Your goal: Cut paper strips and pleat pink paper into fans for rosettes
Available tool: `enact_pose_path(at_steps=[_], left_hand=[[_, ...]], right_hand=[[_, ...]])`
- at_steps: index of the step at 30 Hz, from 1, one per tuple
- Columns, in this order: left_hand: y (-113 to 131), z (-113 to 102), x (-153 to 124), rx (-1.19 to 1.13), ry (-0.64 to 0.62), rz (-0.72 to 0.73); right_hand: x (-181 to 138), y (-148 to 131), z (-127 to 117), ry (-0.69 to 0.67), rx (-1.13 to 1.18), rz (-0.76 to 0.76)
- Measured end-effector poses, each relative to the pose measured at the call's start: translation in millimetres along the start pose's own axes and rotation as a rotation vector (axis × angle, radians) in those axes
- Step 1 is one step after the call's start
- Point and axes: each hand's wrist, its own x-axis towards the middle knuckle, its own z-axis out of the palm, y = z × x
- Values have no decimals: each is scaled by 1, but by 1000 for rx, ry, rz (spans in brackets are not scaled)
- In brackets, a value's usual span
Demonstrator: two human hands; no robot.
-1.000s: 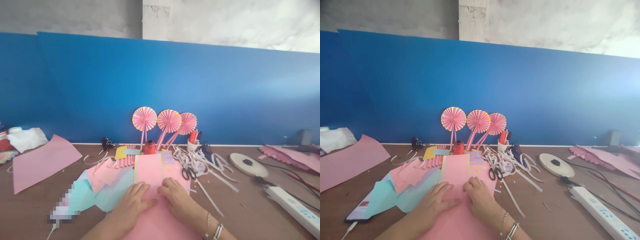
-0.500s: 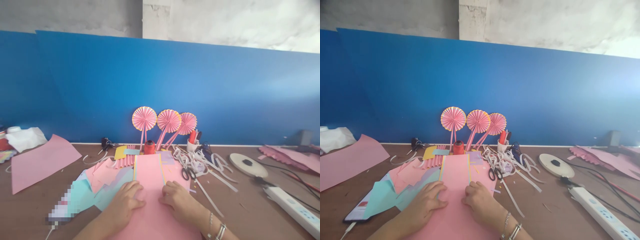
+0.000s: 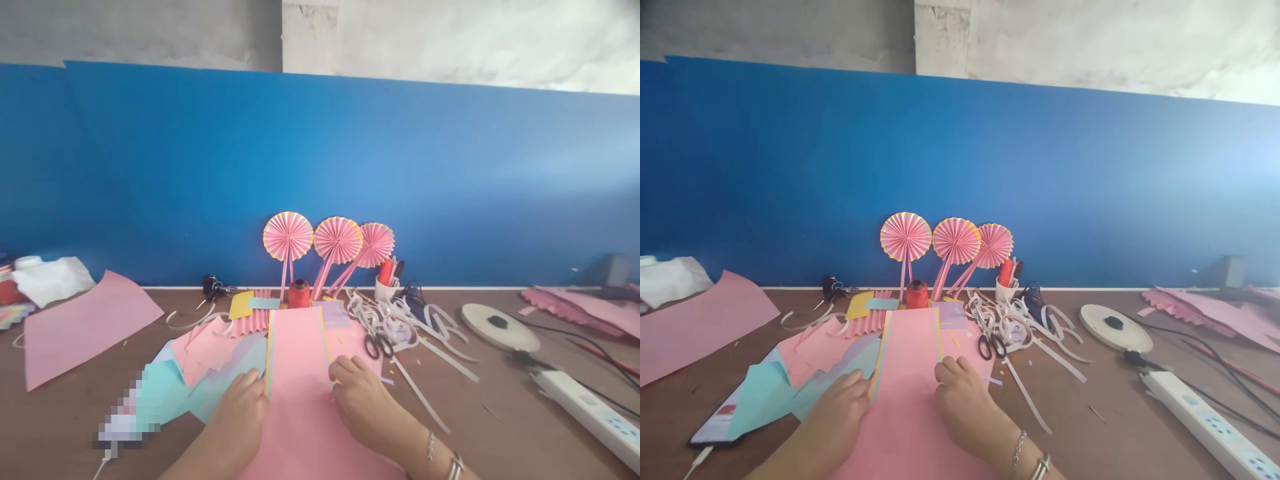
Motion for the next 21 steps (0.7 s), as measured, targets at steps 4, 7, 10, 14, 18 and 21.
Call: enact_pose_path(at_steps=[4, 7, 10, 14, 18, 21], left_hand=[[-3, -3, 4, -24, 8, -11], [-5, -5, 5, -118, 180, -13], [-3, -11, 3, -255, 452, -46], [7, -17, 2, -553, 465, -37], [22, -7, 10, -966, 148, -323], [26, 9, 16, -1005, 155, -522]], right_hand=[[3, -2, 10, 5, -68, 17], [5, 0, 18, 97, -67, 27], [6, 5, 21, 326, 47, 135], [3, 5, 18, 626, 261, 117], [2, -11, 13, 651, 205, -108], [5, -24, 15, 564, 86, -217]])
